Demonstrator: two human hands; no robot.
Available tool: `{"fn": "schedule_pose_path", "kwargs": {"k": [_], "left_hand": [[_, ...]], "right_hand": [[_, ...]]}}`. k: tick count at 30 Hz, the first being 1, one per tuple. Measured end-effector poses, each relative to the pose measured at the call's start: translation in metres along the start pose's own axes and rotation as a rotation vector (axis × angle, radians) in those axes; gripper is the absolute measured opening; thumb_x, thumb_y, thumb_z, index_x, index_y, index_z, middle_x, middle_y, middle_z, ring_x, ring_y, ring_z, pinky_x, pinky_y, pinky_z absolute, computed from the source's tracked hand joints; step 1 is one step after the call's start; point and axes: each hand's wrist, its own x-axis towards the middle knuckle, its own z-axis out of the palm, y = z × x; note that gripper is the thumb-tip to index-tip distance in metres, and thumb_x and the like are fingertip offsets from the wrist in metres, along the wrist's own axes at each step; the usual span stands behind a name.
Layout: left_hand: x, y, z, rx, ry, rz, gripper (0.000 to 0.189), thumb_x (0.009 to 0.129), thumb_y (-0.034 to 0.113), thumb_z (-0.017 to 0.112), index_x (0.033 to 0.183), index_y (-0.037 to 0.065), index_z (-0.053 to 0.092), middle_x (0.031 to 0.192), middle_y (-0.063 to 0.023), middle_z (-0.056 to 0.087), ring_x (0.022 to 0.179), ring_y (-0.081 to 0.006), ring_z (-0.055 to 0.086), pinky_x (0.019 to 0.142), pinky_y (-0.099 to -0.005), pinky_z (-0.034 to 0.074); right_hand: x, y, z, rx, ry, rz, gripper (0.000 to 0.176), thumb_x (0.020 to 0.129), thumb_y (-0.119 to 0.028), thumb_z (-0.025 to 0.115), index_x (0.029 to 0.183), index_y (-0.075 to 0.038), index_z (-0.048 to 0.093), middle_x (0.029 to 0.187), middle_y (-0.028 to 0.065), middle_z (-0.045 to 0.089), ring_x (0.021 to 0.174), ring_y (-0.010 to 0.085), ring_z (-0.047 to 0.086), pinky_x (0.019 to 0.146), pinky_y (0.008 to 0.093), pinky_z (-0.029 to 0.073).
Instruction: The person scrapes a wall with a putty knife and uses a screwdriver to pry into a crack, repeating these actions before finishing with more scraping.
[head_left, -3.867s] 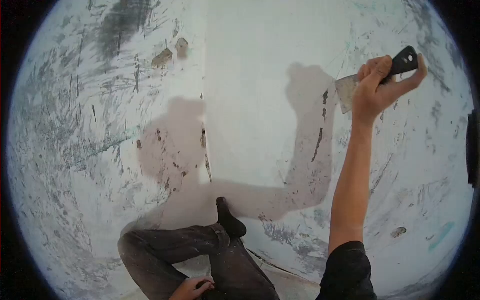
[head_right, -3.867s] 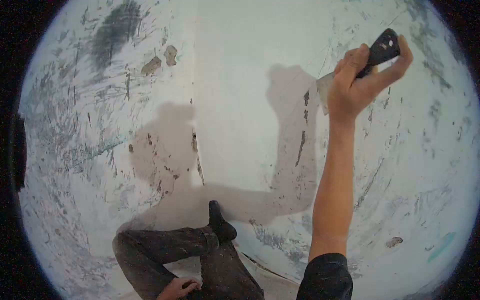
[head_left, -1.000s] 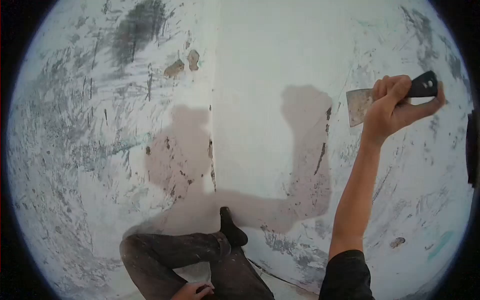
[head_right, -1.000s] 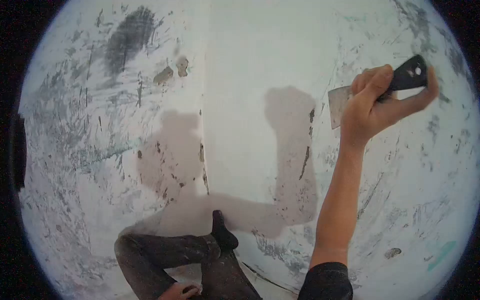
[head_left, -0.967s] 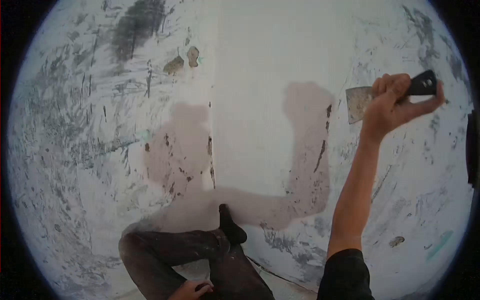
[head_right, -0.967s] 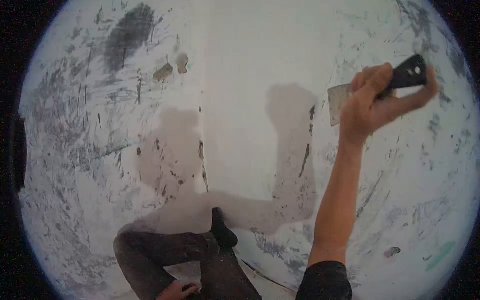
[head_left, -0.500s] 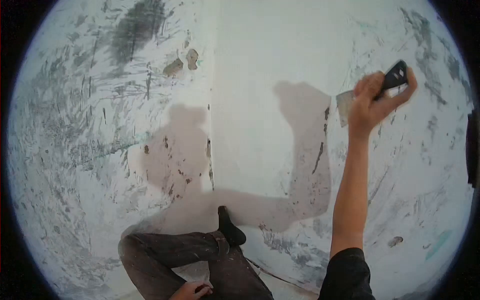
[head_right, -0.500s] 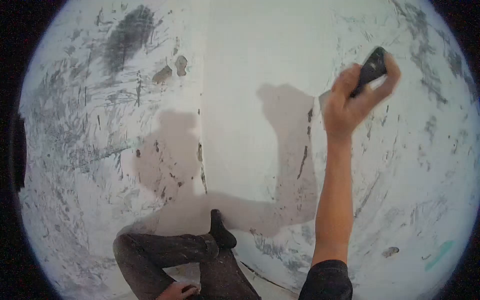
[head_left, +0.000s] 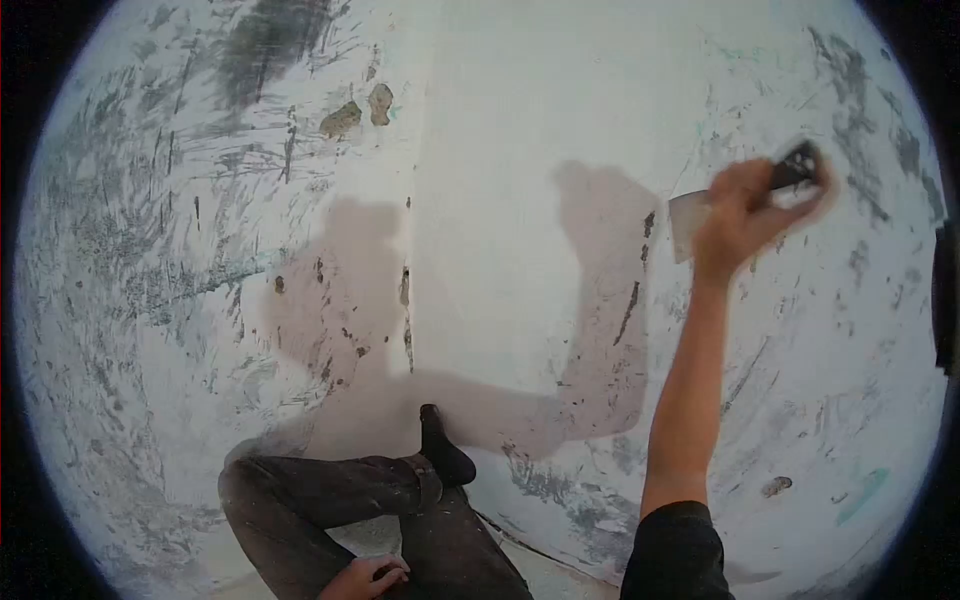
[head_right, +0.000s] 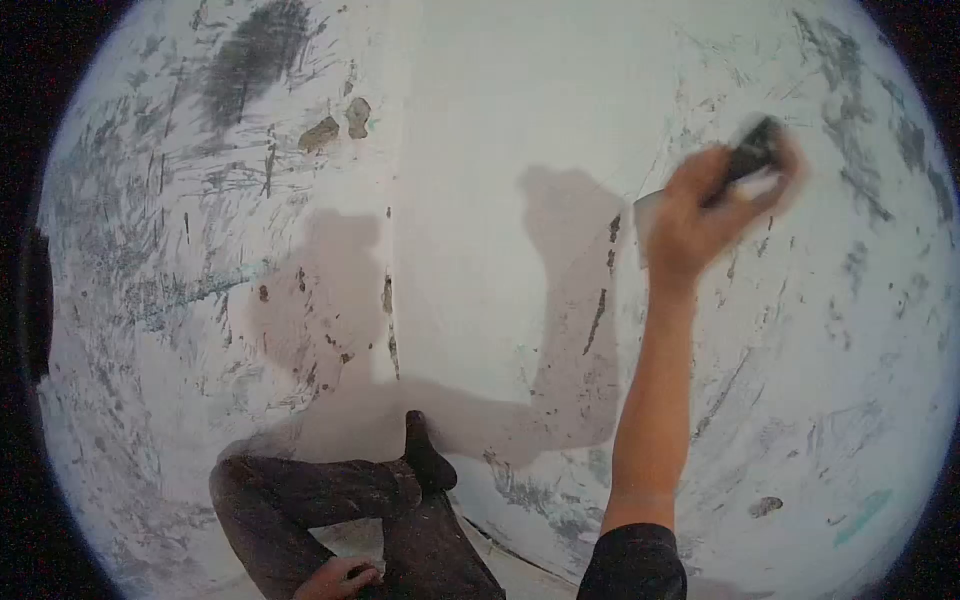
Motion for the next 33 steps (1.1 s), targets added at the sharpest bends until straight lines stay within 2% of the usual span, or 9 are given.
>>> {"fn": "schedule_pose_path", "kwargs": {"k": [2,9,10,14,17,20,24,29,33], "left_hand": [[-0.001,0.005,-0.002,0.032,0.070,0.062,0.027,0.098,0.026,0.055,0.101,0.002,0.066,0.091,-0.0124,0.067,0.087,-0.0258,0.065,0.081,-0.0381,0.049],[0.002,-0.013,0.003,0.052,0.076,0.099,0.028,0.098,0.026,0.055,0.101,0.001,0.067,0.090,-0.0125,0.068,0.088,-0.0281,0.065,0.081,-0.0395,0.050],[0.001,-0.011,0.001,0.034,0.060,0.085,0.028,0.098,0.026,0.055,0.101,0.001,0.066,0.091,-0.0126,0.069,0.088,-0.0278,0.066,0.081,-0.0394,0.050],[0.003,-0.005,-0.004,0.006,0.040,0.093,0.028,0.098,0.025,0.055,0.101,0.000,0.066,0.091,-0.0135,0.070,0.089,-0.0263,0.067,0.081,-0.0391,0.050],[0.005,-0.015,0.000,0.000,0.029,0.054,0.028,0.098,0.024,0.055,0.102,-0.001,0.066,0.092,-0.0138,0.070,0.090,-0.0257,0.067,0.081,-0.0387,0.050],[0.001,-0.005,-0.001,-0.027,0.036,0.030,0.028,0.099,0.024,0.054,0.102,-0.001,0.065,0.091,-0.0133,0.069,0.088,-0.0252,0.067,0.079,-0.0381,0.050],[0.002,-0.002,-0.004,0.020,0.041,0.115,0.028,0.099,0.025,0.053,0.105,-0.001,0.065,0.090,-0.0125,0.068,0.086,-0.0261,0.066,0.079,-0.0378,0.050],[-0.001,-0.008,0.002,0.049,0.024,0.059,0.025,0.099,0.024,0.053,0.102,0.001,0.065,0.091,-0.0125,0.067,0.086,-0.0259,0.065,0.079,-0.0376,0.049],[0.004,-0.005,0.002,-0.020,0.054,0.079,0.023,0.098,0.023,0.054,0.099,0.002,0.064,0.090,-0.0120,0.066,0.084,-0.0249,0.063,0.078,-0.0368,0.049]], "right_hand": [[-0.003,0.003,0.006,0.005,-0.013,0.112,0.050,0.102,-0.004,0.045,0.140,-0.026,0.022,0.063,-0.0020,0.042,0.047,0.0056,0.035,0.040,0.0217,0.030],[0.012,-0.004,0.000,-0.091,0.098,0.007,0.049,0.102,-0.005,0.045,0.140,-0.024,0.021,0.064,-0.0010,0.043,0.049,0.0060,0.035,0.040,0.0238,0.031],[-0.002,0.000,0.006,0.004,0.025,0.217,0.047,0.102,-0.006,0.044,0.140,-0.023,0.021,0.064,-0.0001,0.044,0.050,0.0063,0.036,0.041,0.0247,0.032],[0.015,-0.008,0.000,-0.050,0.019,0.085,0.044,0.103,-0.008,0.043,0.140,-0.023,0.024,0.066,-0.0023,0.045,0.050,0.0055,0.041,0.041,0.0218,0.034],[0.014,-0.021,0.001,0.046,0.139,0.138,0.045,0.103,-0.008,0.044,0.140,-0.024,0.024,0.065,-0.0022,0.045,0.048,0.0050,0.039,0.041,0.0212,0.032],[-0.002,0.003,0.007,0.013,-0.043,0.144,0.046,0.103,-0.008,0.043,0.141,-0.022,0.022,0.063,-0.0024,0.045,0.046,0.0052,0.040,0.039,0.0212,0.033],[0.025,-0.029,-0.001,-0.032,0.106,0.090,0.046,0.102,-0.006,0.047,0.137,-0.024,0.024,0.065,-0.0008,0.043,0.050,0.0060,0.037,0.043,0.0218,0.032],[-0.003,0.000,0.009,0.068,-0.008,0.193,0.049,0.102,-0.007,0.046,0.144,-0.019,0.024,0.075,-0.0021,0.046,0.048,0.0045,0.036,0.043,0.0196,0.033],[0.018,-0.019,-0.003,0.121,0.073,0.072,0.050,0.102,-0.006,0.044,0.146,-0.022,0.023,0.066,-0.0041,0.043,0.049,0.0042,0.036,0.044,0.0208,0.033]]}}
